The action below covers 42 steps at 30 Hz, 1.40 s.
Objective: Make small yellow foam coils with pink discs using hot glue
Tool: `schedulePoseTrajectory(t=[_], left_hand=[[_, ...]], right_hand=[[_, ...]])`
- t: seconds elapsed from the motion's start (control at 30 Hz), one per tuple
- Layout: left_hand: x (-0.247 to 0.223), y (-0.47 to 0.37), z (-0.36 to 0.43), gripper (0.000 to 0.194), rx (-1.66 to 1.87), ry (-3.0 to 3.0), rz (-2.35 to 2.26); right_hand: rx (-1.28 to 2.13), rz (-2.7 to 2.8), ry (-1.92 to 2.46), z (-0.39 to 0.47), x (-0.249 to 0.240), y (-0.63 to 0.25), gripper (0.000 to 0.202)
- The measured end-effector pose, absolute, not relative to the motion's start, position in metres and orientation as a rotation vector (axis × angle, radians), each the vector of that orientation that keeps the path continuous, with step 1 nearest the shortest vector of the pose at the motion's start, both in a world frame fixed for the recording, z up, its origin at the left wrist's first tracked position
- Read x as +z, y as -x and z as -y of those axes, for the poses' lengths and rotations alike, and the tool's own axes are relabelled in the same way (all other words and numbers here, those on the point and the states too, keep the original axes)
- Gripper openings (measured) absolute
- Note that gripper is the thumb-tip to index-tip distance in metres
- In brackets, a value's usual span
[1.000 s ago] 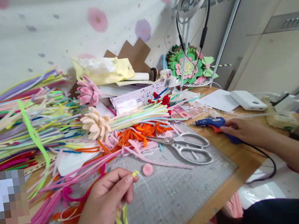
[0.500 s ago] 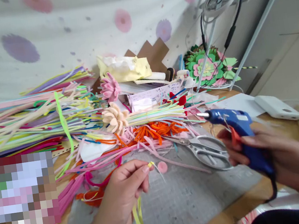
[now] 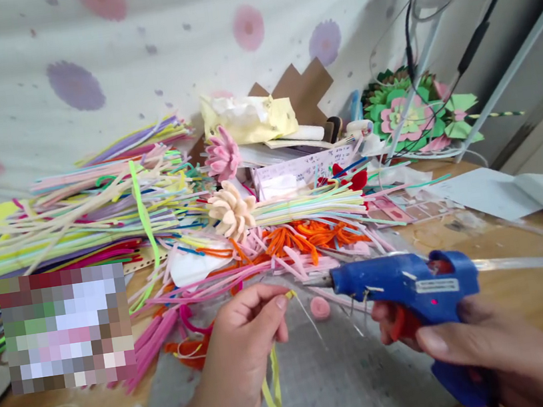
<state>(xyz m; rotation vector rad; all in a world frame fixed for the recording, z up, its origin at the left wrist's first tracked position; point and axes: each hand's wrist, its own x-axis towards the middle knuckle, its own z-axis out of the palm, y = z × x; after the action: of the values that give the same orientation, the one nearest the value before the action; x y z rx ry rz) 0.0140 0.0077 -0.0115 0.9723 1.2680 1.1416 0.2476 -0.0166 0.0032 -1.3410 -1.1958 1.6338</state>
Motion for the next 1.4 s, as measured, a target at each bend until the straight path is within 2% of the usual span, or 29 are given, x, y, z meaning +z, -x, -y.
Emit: schedulePoseTrajectory(t=[0.13, 0.23, 0.37, 0.67, 0.8, 1.23, 1.4], left_hand=[[-0.011, -0.014, -0.008, 0.013, 1.130, -1.033, -1.303], [-0.011, -0.014, -0.008, 0.014, 1.140, -1.053, -1.314], [-0.010, -0.013, -0.008, 0.017, 1.125, -1.074, -1.317], [-0.009, -0.013, -0.007, 0.013, 1.117, -1.104, -1.296], [-0.011, -0.013, -0.006, 0.012, 1.108, -1.124, -1.303], [-0.011, -0.013, -0.006, 0.011, 1.114, -1.176, -1.315], [-0.010, -0.014, -0.006, 0.012, 1.111, -1.195, -1.325]], right_hand=[[1.512, 1.359, 1.542, 0.019, -0.002, -0.240, 0.034], [1.228, 1.620, 1.628, 0.021, -0.016, -0.243, 0.037], [0.884, 1.881, 1.615, 0.023, -0.029, -0.250, 0.041], [0.513, 2.113, 1.474, 0.026, -0.030, -0.257, 0.041], [0.434, 2.133, 1.503, 0.028, -0.034, -0.262, 0.050], [0.299, 2.220, 1.366, 0.024, -0.015, -0.250, 0.027], [0.290, 2.172, 1.466, 0.026, -0.013, -0.251, 0.034]])
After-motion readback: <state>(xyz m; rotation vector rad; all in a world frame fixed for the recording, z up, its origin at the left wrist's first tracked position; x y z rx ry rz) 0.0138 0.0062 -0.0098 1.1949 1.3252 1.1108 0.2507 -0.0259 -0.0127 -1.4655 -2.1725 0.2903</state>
